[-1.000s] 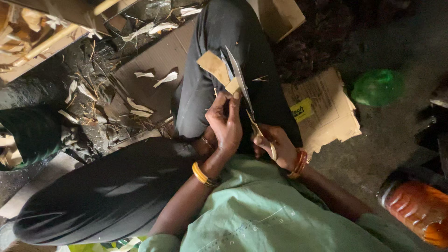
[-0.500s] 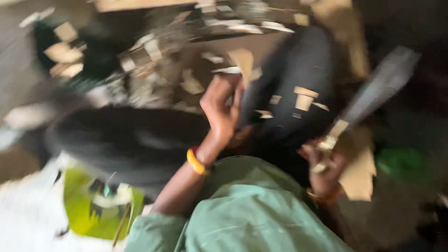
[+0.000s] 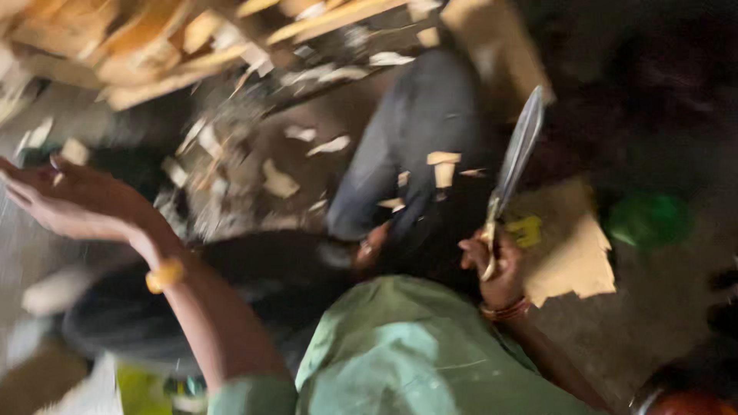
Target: The person sits on the floor of a workshop and works with thin bamboo strips. They pull a strip from a rack of wound bamboo coils, bend and fold the strip by hand, tie and adjust strips on the rack, then pick up scissors and cut the strip into small pieces over a cardboard sheet.
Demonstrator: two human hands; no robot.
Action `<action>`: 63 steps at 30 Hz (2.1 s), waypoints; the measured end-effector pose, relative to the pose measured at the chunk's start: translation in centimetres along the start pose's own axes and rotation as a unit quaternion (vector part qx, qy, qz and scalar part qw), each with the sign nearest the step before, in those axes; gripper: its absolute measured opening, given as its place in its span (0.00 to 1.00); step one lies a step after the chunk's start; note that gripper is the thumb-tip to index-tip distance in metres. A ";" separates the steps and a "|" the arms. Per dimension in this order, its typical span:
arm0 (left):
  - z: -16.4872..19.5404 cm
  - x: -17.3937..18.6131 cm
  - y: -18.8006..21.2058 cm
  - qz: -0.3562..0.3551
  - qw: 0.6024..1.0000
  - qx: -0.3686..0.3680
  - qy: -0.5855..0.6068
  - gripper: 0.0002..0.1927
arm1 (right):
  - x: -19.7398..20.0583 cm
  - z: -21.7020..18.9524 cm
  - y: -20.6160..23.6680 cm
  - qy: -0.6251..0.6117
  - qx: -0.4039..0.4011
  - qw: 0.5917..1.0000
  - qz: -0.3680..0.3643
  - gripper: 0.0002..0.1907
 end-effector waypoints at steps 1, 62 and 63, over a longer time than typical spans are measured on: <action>5.2 -0.2 1.6 -0.050 0.998 -0.011 0.043 0.06 | 0.1 -0.4 0.0 0.006 0.005 1.000 0.025 0.07; 25.4 -1.4 14.2 -0.539 0.495 0.317 0.603 0.07 | 6.8 -7.3 1.6 0.131 -0.169 0.962 -0.172 0.09; 26.3 -0.6 15.4 -0.514 0.481 0.358 0.613 0.07 | 6.9 -7.2 1.9 0.098 -0.191 0.959 -0.183 0.08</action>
Point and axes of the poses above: each hand's wrist, its own y-axis away from the middle knuckle, its own x-axis out of the back of the hand, z = x × y, the point moved 2 cm from there along -y, towards the middle knuckle, and after that the axes turned 10 degrees about -x, right-handed, at the moved point
